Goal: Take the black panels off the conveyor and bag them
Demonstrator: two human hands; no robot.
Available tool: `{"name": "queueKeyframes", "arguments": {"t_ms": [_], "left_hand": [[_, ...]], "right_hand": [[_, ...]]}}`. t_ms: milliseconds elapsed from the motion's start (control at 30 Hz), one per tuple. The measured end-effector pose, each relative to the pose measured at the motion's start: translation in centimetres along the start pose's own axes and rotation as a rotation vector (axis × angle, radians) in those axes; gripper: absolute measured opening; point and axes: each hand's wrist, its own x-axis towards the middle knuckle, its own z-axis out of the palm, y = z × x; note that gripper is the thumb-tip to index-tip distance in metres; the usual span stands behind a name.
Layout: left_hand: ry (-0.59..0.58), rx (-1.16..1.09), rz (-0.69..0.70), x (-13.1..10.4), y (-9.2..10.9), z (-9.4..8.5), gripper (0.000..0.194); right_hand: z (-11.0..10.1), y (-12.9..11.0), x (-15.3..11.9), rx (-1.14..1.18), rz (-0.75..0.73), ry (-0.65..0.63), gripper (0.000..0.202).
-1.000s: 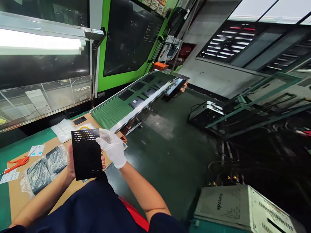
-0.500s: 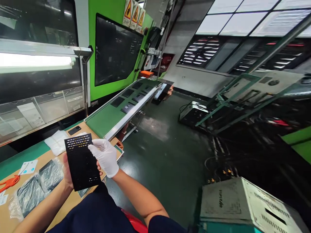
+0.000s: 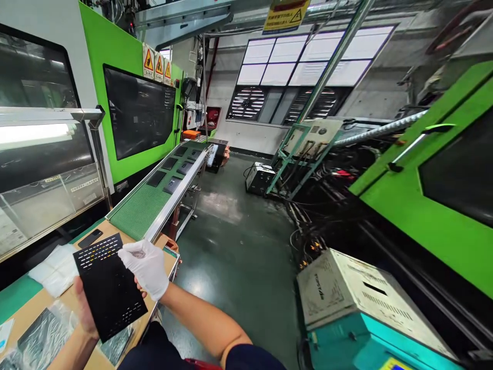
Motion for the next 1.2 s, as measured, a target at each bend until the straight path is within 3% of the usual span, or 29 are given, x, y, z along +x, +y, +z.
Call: {"name": "queueKeyframes", "arguments": {"t_ms": [100, 333, 633, 833, 1000, 1200], "left_hand": [[0.016, 0.019, -0.002, 0.4, 0.1, -0.4, 0.091], [-0.010, 0.096, -0.019, 0.7, 0.5, 0.4, 0.095], [0.011, 0.022, 0.029, 0.7, 0.3, -0.7, 0.076], [-0.033, 0.037, -0.023, 0.6, 0.9, 0.1, 0.079], [0.034, -0.032, -0.026, 0.4, 0.9, 0.1, 0.076], [0.214, -0.134, 0.014, 0.9, 0.7, -1.4, 0.075]], "right_hand": [[0.0, 0.1, 0.6, -0.001, 0.037, 0.036, 0.032], [-0.3, -0.1, 1.5, 0.100, -0.079, 0.001, 0.038], [-0.6, 0.2, 1.2, -0.016, -0.082, 0.059, 0.026], [-0.5, 1.1, 1.9, -0.075, -0.114, 0.058, 0.025], [-0.3, 1.9, 2.4, -0.106, -0.130, 0.064, 0.021], [0.5, 2.3, 4.1, -0.052, -0.096, 0.027, 0.027]]}}
